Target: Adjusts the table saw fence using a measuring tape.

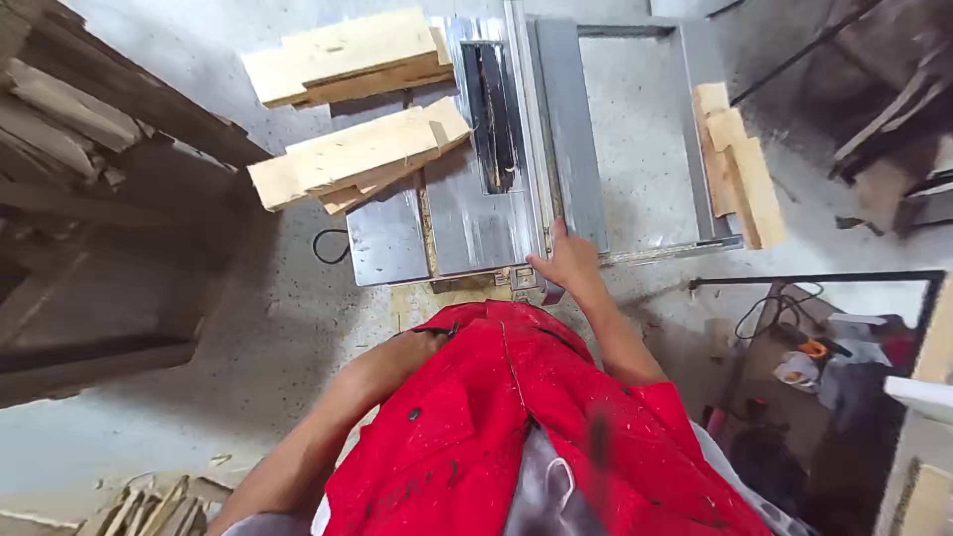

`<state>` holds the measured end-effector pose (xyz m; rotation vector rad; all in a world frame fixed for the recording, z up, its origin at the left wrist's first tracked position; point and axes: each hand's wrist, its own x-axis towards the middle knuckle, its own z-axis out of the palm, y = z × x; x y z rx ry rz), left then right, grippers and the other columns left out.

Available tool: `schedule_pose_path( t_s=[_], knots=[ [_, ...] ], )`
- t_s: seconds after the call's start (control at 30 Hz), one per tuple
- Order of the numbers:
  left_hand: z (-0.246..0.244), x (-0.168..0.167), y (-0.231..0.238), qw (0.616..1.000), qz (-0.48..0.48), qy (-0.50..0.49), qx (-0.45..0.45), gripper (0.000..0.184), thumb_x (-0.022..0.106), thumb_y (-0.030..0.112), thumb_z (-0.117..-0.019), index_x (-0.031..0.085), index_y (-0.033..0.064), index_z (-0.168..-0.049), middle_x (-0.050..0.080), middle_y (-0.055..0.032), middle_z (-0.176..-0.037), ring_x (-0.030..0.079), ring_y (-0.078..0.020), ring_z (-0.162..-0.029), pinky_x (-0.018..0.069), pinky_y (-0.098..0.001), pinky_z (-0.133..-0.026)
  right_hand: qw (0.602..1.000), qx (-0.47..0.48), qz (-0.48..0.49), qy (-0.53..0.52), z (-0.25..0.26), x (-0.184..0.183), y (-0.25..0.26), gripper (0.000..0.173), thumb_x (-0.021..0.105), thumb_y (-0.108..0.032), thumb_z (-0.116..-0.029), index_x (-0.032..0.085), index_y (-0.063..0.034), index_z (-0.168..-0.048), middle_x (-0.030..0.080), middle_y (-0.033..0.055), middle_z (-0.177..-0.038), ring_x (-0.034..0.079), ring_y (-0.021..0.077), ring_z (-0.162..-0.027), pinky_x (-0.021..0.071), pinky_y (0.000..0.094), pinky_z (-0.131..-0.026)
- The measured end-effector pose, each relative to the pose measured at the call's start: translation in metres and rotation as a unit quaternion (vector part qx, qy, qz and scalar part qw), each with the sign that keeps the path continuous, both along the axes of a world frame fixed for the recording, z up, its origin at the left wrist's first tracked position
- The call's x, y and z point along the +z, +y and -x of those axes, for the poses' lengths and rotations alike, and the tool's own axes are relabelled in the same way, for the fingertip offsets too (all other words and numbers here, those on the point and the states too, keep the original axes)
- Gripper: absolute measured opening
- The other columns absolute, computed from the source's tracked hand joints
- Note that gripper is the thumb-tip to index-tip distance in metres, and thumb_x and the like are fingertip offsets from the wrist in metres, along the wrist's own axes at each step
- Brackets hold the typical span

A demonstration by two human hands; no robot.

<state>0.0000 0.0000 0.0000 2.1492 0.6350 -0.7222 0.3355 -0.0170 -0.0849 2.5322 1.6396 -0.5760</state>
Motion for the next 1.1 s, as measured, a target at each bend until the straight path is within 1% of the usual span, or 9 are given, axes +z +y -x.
schedule_pose_path(
  t_s=[0.1, 0.2, 0.33, 0.43, 0.5, 0.63, 0.77, 0.97, 1.1],
  knots=[
    [0.032, 0.024, 0.015, 0.984, -0.071, -0.155, 0.057, 0.046, 0.057, 0.020, -0.0973, 0.057, 0.0116, -0.143, 0.071, -0.0136, -0.114, 0.073, -0.0298, -0.089, 0.0604, -0.0560, -0.075, 0.993, 0.002, -0.119, 0.022, 0.014, 0.015, -0.020, 0.102, 0.072, -0.065, -0.0825, 0.035, -0.0081, -0.158, 0.061, 0.0216, -0.134, 0.055, 0.0431, -0.125, 0.0398, 0.0657, -0.106],
    [0.057, 0.026, 0.022, 0.910, -0.061, -0.358, 0.201, 0.048, 0.051, 0.037, -0.1000, 0.058, 0.0118, -0.140, 0.071, -0.0065, -0.115, 0.070, -0.0144, -0.093, 0.0622, -0.0394, -0.079, 0.952, -0.002, -0.170, 0.253, 0.033, 0.027, -0.039, 0.079, 0.070, -0.054, -0.0906, 0.047, -0.0093, -0.151, 0.068, 0.0095, -0.128, 0.064, 0.0247, -0.118, 0.0532, 0.0501, -0.102],
    [0.018, -0.014, 0.017, 0.712, 0.119, -0.621, 0.307, 0.033, 0.073, 0.025, -0.0951, 0.059, 0.0178, -0.124, 0.070, -0.0106, -0.126, 0.063, -0.0349, -0.125, 0.0495, -0.0558, -0.110, 0.708, -0.022, -0.040, 0.705, 0.075, 0.027, -0.038, 0.062, 0.035, -0.046, -0.1092, 0.037, -0.0018, -0.153, 0.067, 0.0154, -0.131, 0.071, 0.0256, -0.109, 0.0589, 0.0435, -0.095],
    [-0.022, -0.046, 0.004, 0.738, 0.093, -0.594, 0.305, 0.030, 0.066, 0.016, -0.0984, 0.061, 0.0121, -0.128, 0.055, -0.0136, -0.147, 0.048, -0.0366, -0.141, 0.0414, -0.0575, -0.117, 0.566, -0.045, -0.001, 0.823, 0.094, 0.034, -0.034, 0.065, 0.032, -0.056, -0.1069, 0.041, -0.0096, -0.151, 0.067, 0.0153, -0.126, 0.072, 0.0261, -0.100, 0.0635, 0.0417, -0.081],
    [-0.036, -0.056, -0.003, 0.746, 0.132, -0.550, 0.352, 0.041, 0.056, 0.004, -0.0945, 0.056, 0.0015, -0.136, 0.045, -0.0193, -0.154, 0.048, -0.0369, -0.140, 0.0505, -0.0543, -0.109, 0.629, -0.071, -0.062, 0.772, 0.094, 0.032, -0.030, 0.044, 0.040, -0.036, -0.1083, 0.054, -0.0073, -0.138, 0.069, 0.0137, -0.110, 0.070, 0.0211, -0.087, 0.0619, 0.0378, -0.072],
    [-0.044, -0.059, -0.008, 0.740, 0.272, -0.457, 0.413, 0.074, 0.066, 0.027, -0.0949, 0.031, 0.0026, -0.156, 0.052, -0.0177, -0.148, 0.061, -0.0307, -0.126, 0.0558, -0.0494, -0.102, 0.769, 0.062, -0.186, 0.608, 0.083, 0.026, -0.025, 0.026, 0.050, -0.019, -0.1058, 0.058, -0.0003, -0.122, 0.067, 0.0114, -0.112, 0.069, 0.0154, -0.094, 0.0615, 0.0345, -0.081],
    [-0.075, -0.053, -0.012, 0.740, 0.188, -0.434, 0.479, 0.044, 0.068, 0.006, -0.0956, 0.050, 0.0004, -0.135, 0.072, -0.0118, -0.110, 0.074, -0.0228, -0.092, 0.0653, -0.0420, -0.082, 0.784, 0.140, -0.239, 0.555, 0.071, 0.036, -0.018, 0.031, 0.058, -0.023, -0.1021, 0.066, -0.0024, -0.123, 0.059, 0.0130, -0.120, 0.063, 0.0173, -0.103, 0.0598, 0.0314, -0.083],
    [-0.107, -0.058, 0.007, 0.825, -0.182, -0.439, 0.305, 0.037, 0.081, 0.012, -0.0744, 0.056, -0.0002, -0.098, 0.064, -0.0194, -0.110, 0.067, -0.0274, -0.100, 0.0599, -0.0419, -0.081, 0.819, 0.018, -0.122, 0.561, 0.037, 0.046, -0.024, 0.040, 0.071, -0.022, -0.0963, 0.059, -0.0034, -0.130, 0.069, 0.0105, -0.109, 0.071, 0.0151, -0.083, 0.0635, 0.0342, -0.074],
    [-0.125, -0.057, 0.010, 0.860, -0.211, -0.397, 0.241, 0.047, 0.076, 0.008, -0.0773, 0.058, 0.0000, -0.120, 0.064, -0.0205, -0.120, 0.066, -0.0319, -0.110, 0.0596, -0.0467, -0.087, 0.785, -0.002, -0.120, 0.608, 0.022, 0.041, -0.021, 0.030, 0.073, -0.006, -0.0920, 0.060, -0.0004, -0.118, 0.069, 0.0106, -0.097, 0.070, 0.0151, -0.078, 0.0623, 0.0328, -0.072]
  ],
)
